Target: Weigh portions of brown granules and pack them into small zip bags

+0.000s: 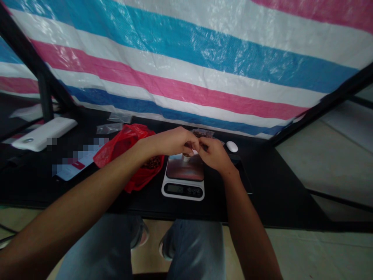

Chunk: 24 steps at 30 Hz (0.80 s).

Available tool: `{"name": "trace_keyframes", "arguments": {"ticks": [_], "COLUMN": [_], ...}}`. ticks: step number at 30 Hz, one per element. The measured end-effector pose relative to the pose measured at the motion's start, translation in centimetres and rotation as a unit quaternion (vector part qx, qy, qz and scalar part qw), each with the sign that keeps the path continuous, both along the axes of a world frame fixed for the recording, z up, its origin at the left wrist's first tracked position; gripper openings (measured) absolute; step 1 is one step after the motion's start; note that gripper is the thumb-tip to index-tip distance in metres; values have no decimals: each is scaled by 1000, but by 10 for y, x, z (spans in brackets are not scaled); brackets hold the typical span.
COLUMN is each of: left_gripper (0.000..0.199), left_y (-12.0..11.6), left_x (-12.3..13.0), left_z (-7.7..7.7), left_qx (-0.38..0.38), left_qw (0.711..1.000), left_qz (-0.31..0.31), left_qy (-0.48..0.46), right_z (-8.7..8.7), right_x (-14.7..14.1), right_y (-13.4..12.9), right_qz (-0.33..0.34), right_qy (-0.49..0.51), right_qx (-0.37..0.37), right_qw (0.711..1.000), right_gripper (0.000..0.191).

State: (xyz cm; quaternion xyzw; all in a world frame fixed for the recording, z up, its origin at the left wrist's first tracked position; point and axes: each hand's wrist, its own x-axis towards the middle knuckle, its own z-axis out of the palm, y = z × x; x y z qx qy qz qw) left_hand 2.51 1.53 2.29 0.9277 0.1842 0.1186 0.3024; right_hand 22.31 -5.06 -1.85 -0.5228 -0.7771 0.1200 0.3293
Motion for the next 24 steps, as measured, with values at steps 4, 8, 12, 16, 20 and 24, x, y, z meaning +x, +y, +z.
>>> {"name": "trace_keyframes", "arguments": {"ticks": [4,8,12,16,20,24], "left_gripper": [18,21,22,25,29,35], "left_y": [-6,-9,-9,-10,-17,-19], "left_x": [-8,-30,-62,-84,-89,-84], "left_z": [2,8,8,-3,-13,-20], "left_qx": [29,65,71,27,13,47], "left_qw": [999,997,994,976,963,963], "left_qz": [1,14,54,88,124,118], "left_qy": [-39,-45,69,200,238,237], "right_z": [1,0,-2,-4,-6,-6], "right_x": [-1,-2,-1,0,-1,-2], "right_y": [0,1,2,2,3,3], "right_qz": [-3,-4,-9,-4,-4,-7], "right_qy": [3,3,2,-1,0,3], "right_qx": [-1,-5,-5,-7,-9,-15], "right_qw": [1000,1000,1000,1000,1000,1000], "right_gripper": [20,21,19,19,18,19]}}
